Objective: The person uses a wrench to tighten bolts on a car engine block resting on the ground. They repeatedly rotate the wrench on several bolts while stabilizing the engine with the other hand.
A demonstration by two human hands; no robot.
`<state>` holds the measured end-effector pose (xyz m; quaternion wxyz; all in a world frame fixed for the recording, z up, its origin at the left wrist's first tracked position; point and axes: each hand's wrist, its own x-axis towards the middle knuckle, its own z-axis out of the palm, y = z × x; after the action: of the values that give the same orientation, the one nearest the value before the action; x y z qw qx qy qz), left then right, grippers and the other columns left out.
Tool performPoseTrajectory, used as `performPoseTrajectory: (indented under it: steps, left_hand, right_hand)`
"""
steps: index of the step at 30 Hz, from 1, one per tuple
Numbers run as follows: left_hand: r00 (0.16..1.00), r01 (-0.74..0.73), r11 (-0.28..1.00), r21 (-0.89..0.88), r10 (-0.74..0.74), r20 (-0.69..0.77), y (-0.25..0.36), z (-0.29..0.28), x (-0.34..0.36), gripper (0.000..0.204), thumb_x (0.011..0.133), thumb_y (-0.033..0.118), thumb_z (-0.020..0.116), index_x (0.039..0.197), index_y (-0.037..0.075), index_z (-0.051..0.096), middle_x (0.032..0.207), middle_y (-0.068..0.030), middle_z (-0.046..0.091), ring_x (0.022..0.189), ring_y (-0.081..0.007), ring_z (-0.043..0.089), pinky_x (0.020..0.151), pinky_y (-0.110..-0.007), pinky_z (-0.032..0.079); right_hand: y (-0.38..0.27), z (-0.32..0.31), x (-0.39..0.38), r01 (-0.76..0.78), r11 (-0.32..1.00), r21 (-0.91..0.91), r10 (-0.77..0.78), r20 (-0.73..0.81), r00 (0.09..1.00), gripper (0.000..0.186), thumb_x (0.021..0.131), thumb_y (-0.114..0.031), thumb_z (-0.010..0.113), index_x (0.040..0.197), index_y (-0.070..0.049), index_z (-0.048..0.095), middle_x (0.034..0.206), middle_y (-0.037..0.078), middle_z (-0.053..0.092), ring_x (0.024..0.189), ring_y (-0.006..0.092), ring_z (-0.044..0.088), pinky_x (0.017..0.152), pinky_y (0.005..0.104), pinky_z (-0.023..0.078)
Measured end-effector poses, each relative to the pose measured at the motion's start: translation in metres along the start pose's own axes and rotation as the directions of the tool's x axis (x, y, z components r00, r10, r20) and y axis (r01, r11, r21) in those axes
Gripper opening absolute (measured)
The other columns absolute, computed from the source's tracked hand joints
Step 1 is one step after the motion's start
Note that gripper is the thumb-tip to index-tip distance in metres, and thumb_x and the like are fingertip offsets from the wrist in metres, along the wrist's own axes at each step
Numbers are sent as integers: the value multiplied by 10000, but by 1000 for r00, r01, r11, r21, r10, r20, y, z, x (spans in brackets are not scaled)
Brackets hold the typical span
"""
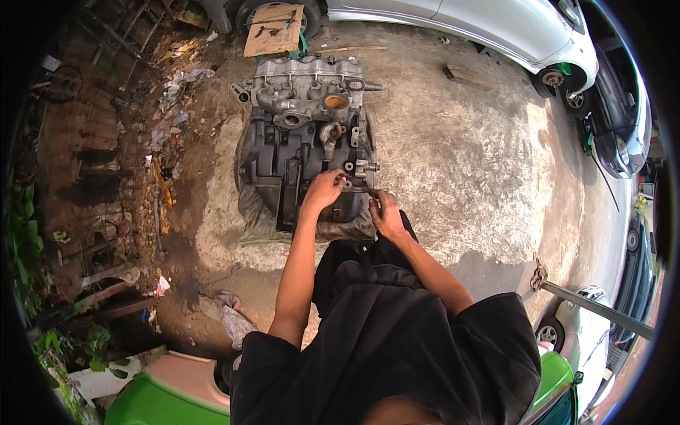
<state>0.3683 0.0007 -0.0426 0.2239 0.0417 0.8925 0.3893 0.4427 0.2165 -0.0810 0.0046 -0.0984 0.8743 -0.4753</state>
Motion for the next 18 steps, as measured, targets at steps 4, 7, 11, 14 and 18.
performPoseTrajectory:
  steps: [4, 7, 11, 14, 18]
  left_hand:
    - [998, -28, 999, -16, 27, -54, -2, 1, -1, 246, 965, 216, 579, 1113, 27, 633, 1055, -185, 694, 1012, -374, 655, 868, -458, 519]
    - [997, -39, 999, -11, 38, -64, -3, 3, 0, 241, 963, 214, 578, 1103, 27, 637, 1045, -186, 697, 1003, -375, 658, 863, -457, 519]
    - [996, -54, 998, -16, 52, -67, -4, 4, 2, 234, 963, 209, 579, 1099, 28, 638, 1036, -186, 700, 989, -378, 661, 851, -460, 521]
    - [997, -45, 999, -23, 44, -65, -4, 4, 3, 231, 963, 205, 580, 1099, 29, 639, 1033, -188, 699, 986, -379, 662, 846, -462, 523]
    - [996, -43, 999, -15, 42, -73, -2, 3, 1, 233, 959, 203, 582, 1103, 29, 640, 1027, -190, 699, 986, -378, 663, 845, -459, 524]
  right_hand:
    - [0, -2, 0, 2, 999, 43, -2, -6, 1000, 269, 936, -77, 556, 1188, 14, 581, 1107, 237, 641, 1049, 420, 607, 909, 466, 487]
    - [1, -4, 1, 17, 999, 38, -18, 25, 1000, 263, 927, -77, 562, 1175, 10, 575, 1091, 246, 628, 1035, 437, 593, 892, 484, 483]
    - [4, -7, 2, 43, 999, 4, -44, 63, 997, 269, 915, -72, 570, 1173, 4, 564, 1066, 259, 607, 1009, 456, 580, 864, 500, 479]
    - [6, -6, 1, 24, 1000, -4, -24, 71, 997, 276, 907, -71, 579, 1171, 2, 553, 1052, 265, 593, 988, 466, 574, 852, 509, 476]
    - [10, -2, 1, 31, 1000, -2, -31, 55, 998, 272, 899, -66, 583, 1161, 0, 548, 1041, 268, 588, 974, 472, 571, 841, 514, 475]
